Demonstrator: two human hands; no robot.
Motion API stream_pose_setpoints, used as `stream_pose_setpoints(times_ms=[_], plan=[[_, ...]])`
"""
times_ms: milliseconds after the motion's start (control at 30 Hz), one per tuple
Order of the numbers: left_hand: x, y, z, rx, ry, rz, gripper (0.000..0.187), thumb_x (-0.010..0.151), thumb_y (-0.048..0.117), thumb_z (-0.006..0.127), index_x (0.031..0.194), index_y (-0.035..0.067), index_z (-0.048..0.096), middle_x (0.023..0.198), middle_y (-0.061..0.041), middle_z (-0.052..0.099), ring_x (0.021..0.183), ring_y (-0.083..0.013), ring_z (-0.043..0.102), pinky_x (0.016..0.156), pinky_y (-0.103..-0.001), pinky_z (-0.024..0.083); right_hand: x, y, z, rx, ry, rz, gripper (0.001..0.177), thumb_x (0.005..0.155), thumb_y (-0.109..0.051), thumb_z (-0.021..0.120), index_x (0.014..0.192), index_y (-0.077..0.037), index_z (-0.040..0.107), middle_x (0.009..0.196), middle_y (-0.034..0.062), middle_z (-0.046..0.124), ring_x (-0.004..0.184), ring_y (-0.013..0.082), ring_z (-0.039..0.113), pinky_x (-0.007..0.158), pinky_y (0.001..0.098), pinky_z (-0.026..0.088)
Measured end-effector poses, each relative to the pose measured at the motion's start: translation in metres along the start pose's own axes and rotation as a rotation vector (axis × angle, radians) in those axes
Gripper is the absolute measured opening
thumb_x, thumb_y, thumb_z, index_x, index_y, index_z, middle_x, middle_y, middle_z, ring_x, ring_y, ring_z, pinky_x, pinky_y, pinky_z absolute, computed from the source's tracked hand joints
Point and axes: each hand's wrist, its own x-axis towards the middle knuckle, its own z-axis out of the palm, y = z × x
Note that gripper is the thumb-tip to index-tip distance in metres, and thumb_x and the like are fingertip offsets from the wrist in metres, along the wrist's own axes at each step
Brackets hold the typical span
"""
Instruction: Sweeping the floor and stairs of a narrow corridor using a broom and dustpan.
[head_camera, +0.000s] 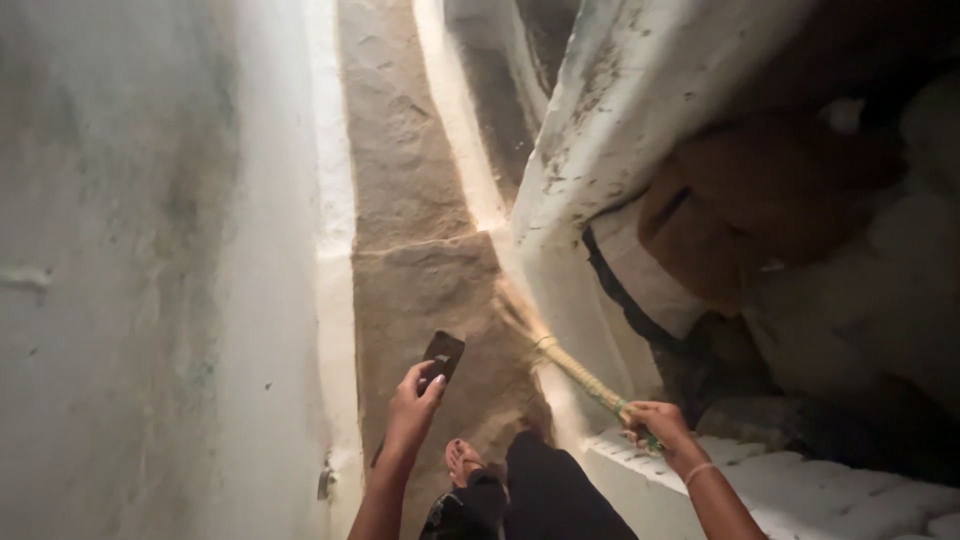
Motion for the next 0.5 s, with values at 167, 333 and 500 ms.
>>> stream_pose_setpoints(times_ms=[167, 333, 500], plan=[[0.011, 0.015, 0.016, -0.01, -0.033, -0.009, 0.044, 0.091, 0.027, 0.069, 0.13, 0.009, 0.066, 0.094, -0.012, 0.077, 0.082, -0.0168, 0.07, 0.075, -0.033, 0.055, 0.062, 0.005, -0.02, 0.017, 0.022, -0.174, 0.009, 0.082, -0.002, 0.064, 0.081, 0.006, 0.069, 0.065, 0.0123, 0.064, 0.048, 0.0178, 0.057, 0.041, 0.0337, 0.04], [0.011, 0.037, 0.021, -0.163, -0.029, -0.019, 0.042, 0.091, 0.025, 0.067, 0.13, 0.009, 0.066, 0.099, -0.008, 0.077, 0.084, -0.0141, 0.07, 0.074, -0.031, 0.056, 0.183, 0.016, -0.001, -0.024, 0.166, 0.05, 0.013, 0.085, -0.005, 0.068, 0.076, 0.004, 0.069, 0.063, 0.0149, 0.066, 0.048, 0.0244, 0.061, 0.043, 0.0392, 0.048], [0.003, 0.046, 0.027, -0.24, 0.017, -0.045, 0.042, 0.091, 0.023, 0.068, 0.13, 0.007, 0.065, 0.101, -0.01, 0.078, 0.085, -0.0163, 0.07, 0.074, -0.032, 0.056, 0.182, 0.028, 0.015, -0.328, 0.089, 0.081, 0.015, 0.086, -0.008, 0.07, 0.072, -0.001, 0.071, 0.061, 0.0105, 0.062, 0.047, 0.0217, 0.055, 0.042, 0.0375, 0.039]])
